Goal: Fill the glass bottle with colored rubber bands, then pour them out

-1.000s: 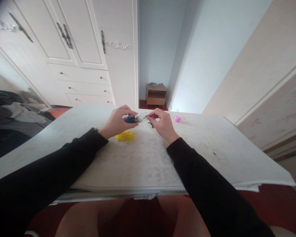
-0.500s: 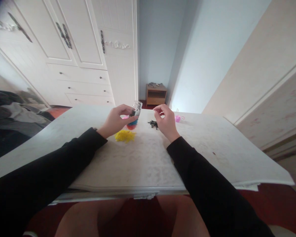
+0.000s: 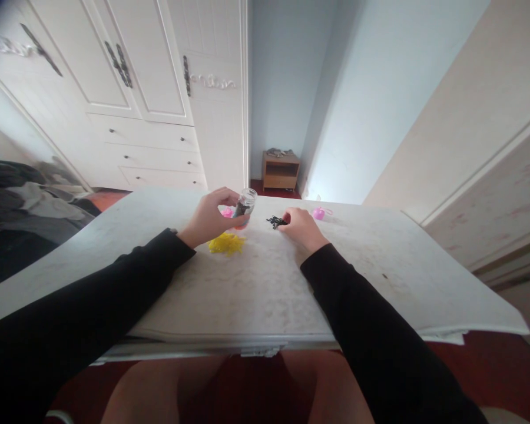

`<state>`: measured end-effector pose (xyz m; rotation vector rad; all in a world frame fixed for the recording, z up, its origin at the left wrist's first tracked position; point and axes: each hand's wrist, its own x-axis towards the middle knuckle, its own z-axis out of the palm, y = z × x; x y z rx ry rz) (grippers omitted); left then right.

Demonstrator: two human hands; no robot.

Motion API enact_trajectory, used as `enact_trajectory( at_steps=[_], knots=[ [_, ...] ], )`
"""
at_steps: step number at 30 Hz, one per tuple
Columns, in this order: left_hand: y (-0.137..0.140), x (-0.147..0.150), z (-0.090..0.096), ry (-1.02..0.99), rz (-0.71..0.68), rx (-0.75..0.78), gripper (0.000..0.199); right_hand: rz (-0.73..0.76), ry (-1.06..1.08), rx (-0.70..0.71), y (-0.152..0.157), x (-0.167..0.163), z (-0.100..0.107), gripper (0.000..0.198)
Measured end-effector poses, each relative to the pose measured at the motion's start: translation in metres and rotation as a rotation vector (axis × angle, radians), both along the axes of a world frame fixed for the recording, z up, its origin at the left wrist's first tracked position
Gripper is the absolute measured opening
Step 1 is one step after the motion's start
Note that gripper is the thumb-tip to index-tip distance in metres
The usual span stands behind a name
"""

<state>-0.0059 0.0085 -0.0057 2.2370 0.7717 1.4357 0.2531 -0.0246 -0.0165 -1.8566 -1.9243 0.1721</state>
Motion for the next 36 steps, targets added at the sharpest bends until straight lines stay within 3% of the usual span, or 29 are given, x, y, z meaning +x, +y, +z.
enact_trajectory(
  at_steps=[2,12,23,30,36],
  knots=[
    [-0.002,0.000,0.001,0.023,-0.006,0.007,0.025,0.044,0.020,0.034,0.002,0.003,-0.001,0.006],
    [-0.002,-0.002,0.002,0.066,0.016,0.011,0.023,0.027,0.132,0.113,0.000,0.001,0.004,0.007],
    [0.005,-0.004,-0.002,0.174,0.095,0.015,0.025,0.132,0.669,0.281,-0.002,-0.009,0.017,0.014],
    [0.004,-0.003,-0.004,0.225,0.095,0.019,0.031,0.284,0.806,0.225,-0.007,-0.017,0.019,0.019],
    [0.002,-0.002,-0.004,0.233,0.091,0.033,0.031,0.331,0.812,0.185,-0.008,-0.022,0.015,0.021]
  ],
)
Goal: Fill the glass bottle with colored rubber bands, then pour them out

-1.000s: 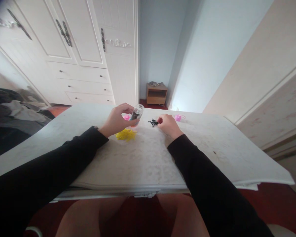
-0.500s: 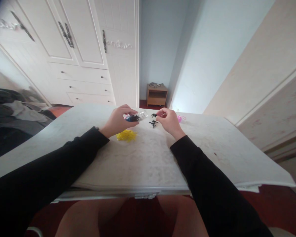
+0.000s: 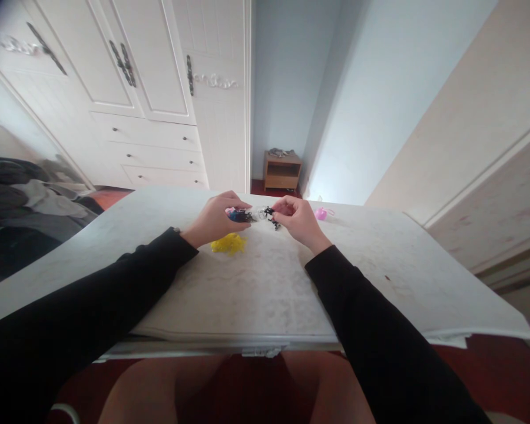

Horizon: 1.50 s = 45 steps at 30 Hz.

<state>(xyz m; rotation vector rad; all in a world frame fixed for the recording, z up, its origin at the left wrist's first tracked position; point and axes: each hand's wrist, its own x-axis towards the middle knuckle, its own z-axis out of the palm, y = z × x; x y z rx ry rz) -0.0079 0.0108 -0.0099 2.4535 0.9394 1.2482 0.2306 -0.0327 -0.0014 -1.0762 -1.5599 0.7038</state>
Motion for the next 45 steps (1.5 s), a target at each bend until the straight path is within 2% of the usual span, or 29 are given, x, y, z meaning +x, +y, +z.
enact_trajectory(
  at_steps=[5,14,19,29,35,37,39,42,45],
  knots=[
    [-0.002,-0.001,0.001,0.011,-0.009,-0.015,0.031,0.049,-0.112,0.008,-0.004,-0.002,-0.001,0.016],
    [-0.003,0.000,0.003,0.006,-0.018,0.000,0.028,-0.008,-0.174,0.144,-0.006,-0.004,0.001,0.019],
    [-0.005,0.000,0.003,0.011,-0.046,0.018,0.027,-0.015,-0.201,0.266,-0.008,-0.008,0.003,0.021],
    [-0.008,0.000,0.007,0.043,-0.056,0.010,0.022,-0.109,-0.246,0.252,-0.012,-0.010,0.007,0.010],
    [-0.007,0.001,0.007,-0.073,-0.069,0.034,0.021,-0.171,-0.183,0.288,-0.014,-0.007,0.015,0.009],
    [-0.005,0.003,0.005,-0.172,-0.092,-0.034,0.021,-0.236,-0.234,0.288,-0.015,-0.001,0.021,0.009],
    [-0.004,0.004,0.004,-0.298,-0.134,-0.188,0.023,-0.311,-0.347,0.237,-0.016,0.008,0.029,0.008],
    [-0.001,0.005,0.004,-0.413,-0.200,-0.397,0.026,-0.345,-0.618,0.020,-0.017,0.026,0.038,0.010],
    [0.000,0.005,0.004,-0.453,-0.192,-0.462,0.028,-0.408,-0.825,-0.089,-0.018,0.042,0.042,0.015]
  ],
)
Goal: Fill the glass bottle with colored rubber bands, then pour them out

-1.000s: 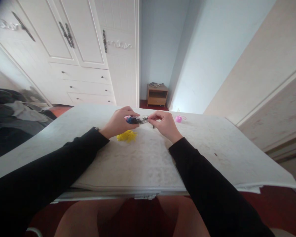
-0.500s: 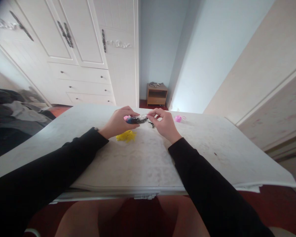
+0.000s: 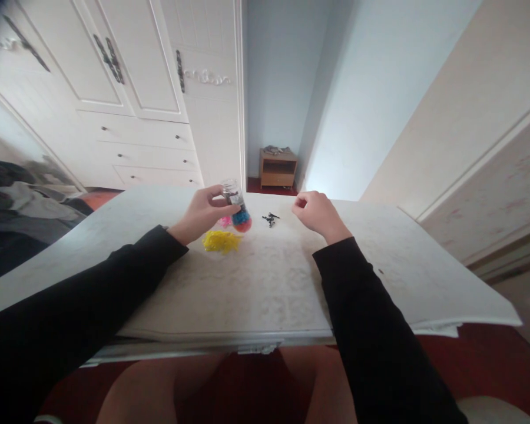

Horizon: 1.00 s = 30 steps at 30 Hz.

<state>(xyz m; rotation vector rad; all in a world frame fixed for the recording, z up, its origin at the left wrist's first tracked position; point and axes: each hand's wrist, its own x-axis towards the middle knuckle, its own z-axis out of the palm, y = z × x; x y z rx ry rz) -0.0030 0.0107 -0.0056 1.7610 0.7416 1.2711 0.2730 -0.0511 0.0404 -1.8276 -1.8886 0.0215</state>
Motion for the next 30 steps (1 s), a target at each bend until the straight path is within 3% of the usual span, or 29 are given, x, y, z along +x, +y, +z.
enact_trajectory(
  at_steps=[2,7,11,13,14,18,20,23,26,30],
  knots=[
    [0.000,0.000,0.000,0.005,0.012,-0.010,0.029,-0.048,-0.057,-0.047,-0.001,0.009,0.000,0.014],
    [0.002,-0.001,-0.002,0.058,0.048,0.049,0.027,-0.030,-0.106,-0.325,-0.009,0.029,0.006,0.015],
    [0.004,-0.002,-0.004,0.121,0.097,0.164,0.025,-0.019,-0.102,-0.372,-0.018,0.045,0.010,0.023],
    [0.004,-0.002,-0.005,0.159,0.126,0.235,0.028,-0.048,-0.050,-0.259,-0.019,0.051,0.009,0.024],
    [0.004,-0.002,-0.005,0.174,0.132,0.254,0.028,-0.074,0.008,-0.138,-0.019,0.052,0.008,0.024],
    [0.003,-0.002,-0.007,0.216,0.132,0.302,0.025,-0.202,0.420,0.561,-0.023,0.054,0.011,0.021],
    [0.002,-0.002,-0.006,0.219,0.135,0.329,0.025,-0.200,0.521,0.728,-0.035,0.055,0.017,0.020],
    [-0.001,-0.002,-0.003,0.205,0.141,0.360,0.024,-0.159,0.556,0.751,-0.061,0.061,0.026,0.019],
    [-0.004,-0.002,0.000,0.205,0.144,0.406,0.022,-0.197,0.564,0.685,-0.086,0.077,0.026,0.020],
    [-0.007,-0.002,0.004,0.190,0.164,0.455,0.021,-0.240,0.447,0.374,-0.109,0.116,0.012,0.020]
  ],
)
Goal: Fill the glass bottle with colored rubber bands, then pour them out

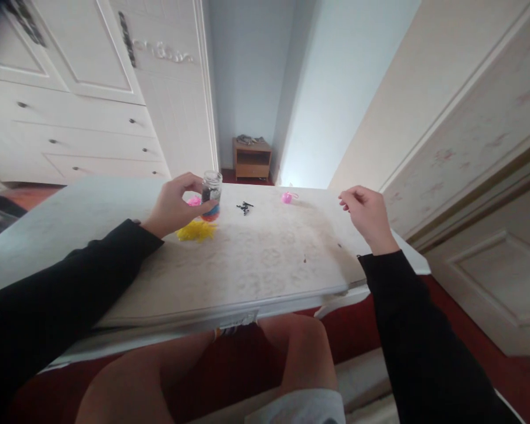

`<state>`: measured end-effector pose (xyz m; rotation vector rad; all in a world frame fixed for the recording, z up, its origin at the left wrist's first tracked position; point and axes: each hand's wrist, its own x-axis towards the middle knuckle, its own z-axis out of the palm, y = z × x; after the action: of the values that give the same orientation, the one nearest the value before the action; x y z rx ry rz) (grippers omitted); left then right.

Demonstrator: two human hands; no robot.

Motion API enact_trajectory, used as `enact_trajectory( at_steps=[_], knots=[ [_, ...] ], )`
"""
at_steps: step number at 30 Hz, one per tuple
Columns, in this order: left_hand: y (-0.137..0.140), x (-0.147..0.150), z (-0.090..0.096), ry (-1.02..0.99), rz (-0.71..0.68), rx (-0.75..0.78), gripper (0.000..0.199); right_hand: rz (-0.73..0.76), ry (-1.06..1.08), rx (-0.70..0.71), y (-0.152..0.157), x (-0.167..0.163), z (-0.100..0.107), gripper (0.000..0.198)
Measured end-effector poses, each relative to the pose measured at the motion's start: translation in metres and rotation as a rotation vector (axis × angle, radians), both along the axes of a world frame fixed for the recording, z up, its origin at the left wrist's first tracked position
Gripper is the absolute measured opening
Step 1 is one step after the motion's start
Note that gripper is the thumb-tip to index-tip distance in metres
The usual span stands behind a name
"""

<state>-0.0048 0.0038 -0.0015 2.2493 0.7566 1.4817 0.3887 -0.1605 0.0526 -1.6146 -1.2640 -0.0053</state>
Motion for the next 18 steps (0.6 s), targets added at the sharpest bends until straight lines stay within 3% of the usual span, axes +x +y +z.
enact_trajectory(
  at_steps=[5,10,14,18],
  knots=[
    [0.001,0.000,0.003,-0.058,0.017,0.013,0.022,-0.073,-0.090,-0.229,-0.028,0.053,-0.021,0.032],
    [0.003,0.001,0.002,-0.079,0.003,-0.013,0.023,-0.054,0.219,-0.353,-0.053,0.080,-0.025,0.031],
    [0.004,0.000,-0.001,-0.082,-0.030,-0.014,0.026,0.052,0.219,-0.225,-0.056,0.066,-0.007,0.031],
    [0.005,0.000,-0.002,-0.092,-0.003,0.006,0.027,0.122,0.090,-0.170,-0.035,0.022,0.017,0.027]
  ],
)
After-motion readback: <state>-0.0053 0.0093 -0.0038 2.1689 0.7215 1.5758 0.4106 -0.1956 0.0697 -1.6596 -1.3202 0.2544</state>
